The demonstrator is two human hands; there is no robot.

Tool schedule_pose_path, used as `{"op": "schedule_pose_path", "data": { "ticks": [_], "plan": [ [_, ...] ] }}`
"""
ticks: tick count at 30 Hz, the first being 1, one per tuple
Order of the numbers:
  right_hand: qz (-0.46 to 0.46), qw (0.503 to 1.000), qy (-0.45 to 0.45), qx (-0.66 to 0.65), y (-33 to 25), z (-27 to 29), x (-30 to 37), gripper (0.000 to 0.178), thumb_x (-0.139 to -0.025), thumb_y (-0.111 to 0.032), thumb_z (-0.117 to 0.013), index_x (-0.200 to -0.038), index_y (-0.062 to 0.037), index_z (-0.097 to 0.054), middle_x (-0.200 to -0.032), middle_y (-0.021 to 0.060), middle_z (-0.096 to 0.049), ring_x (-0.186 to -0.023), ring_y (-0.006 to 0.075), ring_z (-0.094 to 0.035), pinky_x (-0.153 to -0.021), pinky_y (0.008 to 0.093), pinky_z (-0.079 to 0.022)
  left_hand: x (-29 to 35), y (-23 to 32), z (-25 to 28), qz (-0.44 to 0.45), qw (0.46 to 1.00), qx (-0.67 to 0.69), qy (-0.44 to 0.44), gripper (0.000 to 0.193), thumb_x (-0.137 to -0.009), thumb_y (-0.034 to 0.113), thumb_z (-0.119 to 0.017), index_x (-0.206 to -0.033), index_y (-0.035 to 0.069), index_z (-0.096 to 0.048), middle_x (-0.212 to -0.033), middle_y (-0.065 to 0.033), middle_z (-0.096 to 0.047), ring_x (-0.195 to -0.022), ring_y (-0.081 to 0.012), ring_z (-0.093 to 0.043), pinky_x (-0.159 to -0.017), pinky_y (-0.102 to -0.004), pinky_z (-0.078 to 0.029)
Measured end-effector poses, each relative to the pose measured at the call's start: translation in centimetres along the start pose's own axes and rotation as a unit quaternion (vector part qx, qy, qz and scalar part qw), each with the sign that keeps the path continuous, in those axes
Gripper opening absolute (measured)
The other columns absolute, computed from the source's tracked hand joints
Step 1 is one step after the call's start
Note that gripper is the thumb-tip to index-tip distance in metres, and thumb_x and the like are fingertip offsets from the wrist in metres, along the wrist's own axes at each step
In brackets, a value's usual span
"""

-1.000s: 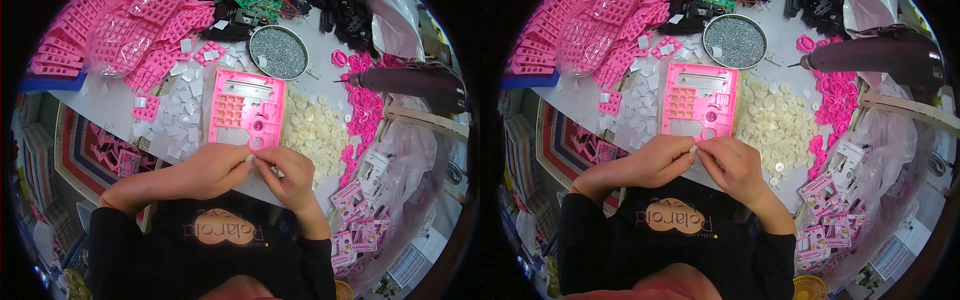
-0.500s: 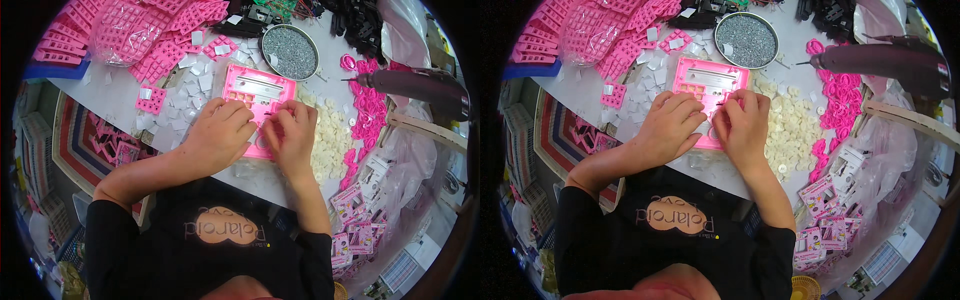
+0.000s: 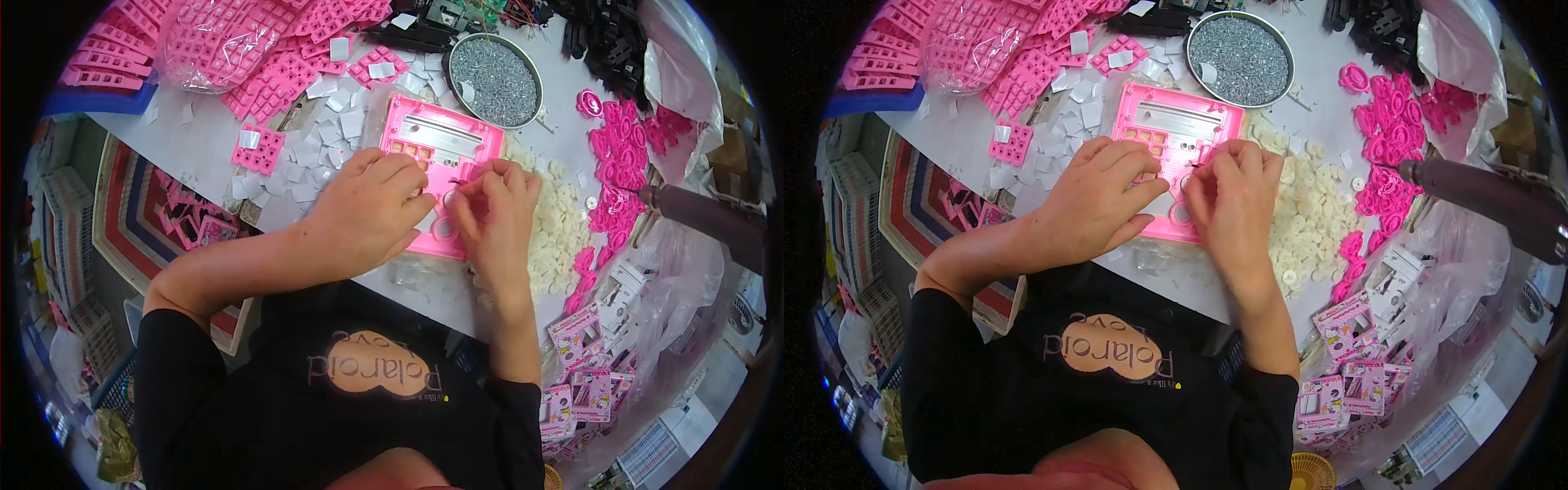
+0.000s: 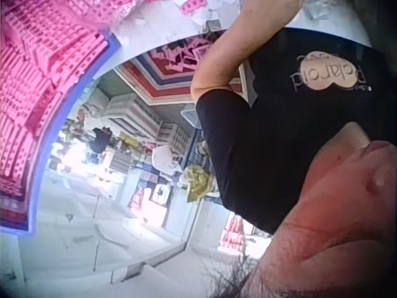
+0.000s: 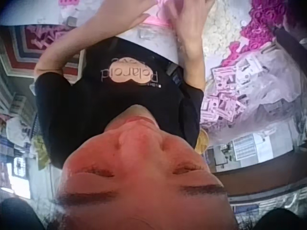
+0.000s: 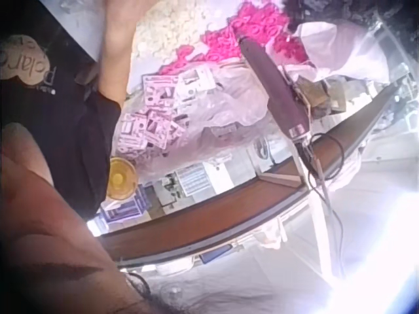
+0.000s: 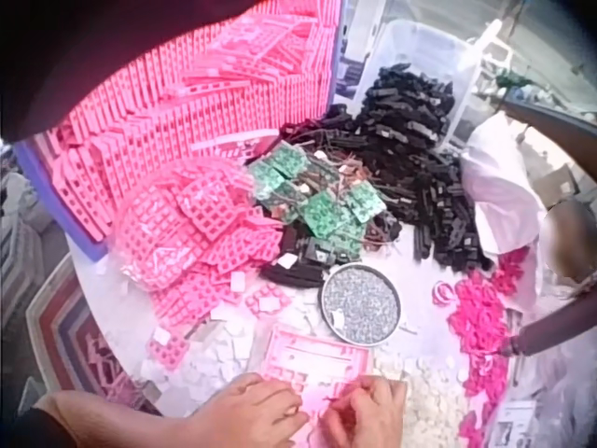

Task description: Assembling a pink plastic toy bank by installing internal components and fastening screws with an electric screwdriver.

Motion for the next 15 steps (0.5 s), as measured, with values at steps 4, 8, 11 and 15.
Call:
{"op": "schedule_pose_path", "data": {
  "ticks": [4,8,11,15],
  "plan": [
    [0.053,0.998,-0.021,-0.036,0.4,0.1,-0.2,0.014,-0.073,-0.001,-0.074,-0.083,-0.001,-0.064,-0.103,0.0124,-0.061,-0.099,0.035,-0.05,-0.086,0.0429,-0.044,-0.7,-0.1,0.5,-0.012,0.999,-0.008,-0.032,0.036,-0.073,0.016,-0.076,-0.106,0.007,-0.063,-0.11,-0.0082,-0.057,-0.115,-0.0274,-0.054,-0.098,-0.0447,-0.039],
    [0.027,0.999,-0.019,0.001,0.0,0.0,-0.2,0.014,-0.072,-0.002,-0.075,-0.083,-0.0017,-0.065,-0.103,0.012,-0.061,-0.099,0.035,-0.05,-0.086,0.0421,-0.044,-0.9,-0.4,0.7,-0.011,0.998,-0.007,-0.066,0.036,-0.076,0.017,-0.075,-0.108,0.008,-0.064,-0.112,-0.01,-0.058,-0.114,-0.029,-0.055,-0.097,-0.0442,-0.041],
    [0.018,1.0,-0.016,0.014,-0.1,0.4,-0.2,0.014,-0.072,-0.002,-0.075,-0.083,-0.0021,-0.066,-0.102,0.0118,-0.061,-0.098,0.0345,-0.051,-0.086,0.0421,-0.045,-1.8,-1.1,1.8,-0.008,0.996,0.059,-0.064,0.034,-0.08,0.019,-0.074,-0.111,0.007,-0.065,-0.113,-0.0127,-0.062,-0.112,-0.0311,-0.058,-0.094,-0.0438,-0.046],
    [0.039,0.999,-0.015,-0.001,0.0,0.6,-0.3,0.014,-0.072,-0.002,-0.075,-0.083,-0.0021,-0.067,-0.099,0.0107,-0.062,-0.097,0.0331,-0.052,-0.084,0.0432,-0.044,-7.2,-3.9,4.2,-0.001,0.997,0.072,0.037,0.032,-0.086,0.022,-0.071,-0.113,0.006,-0.067,-0.109,-0.0157,-0.067,-0.108,-0.0322,-0.063,-0.092,-0.0434,-0.05]
  ]
}}
Point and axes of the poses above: each hand's wrist, its own x-axis away from the middle knuckle, its own z-axis out of the back of the hand, y = z × x, the point moved 3 cm from there along -x, towards the middle knuckle
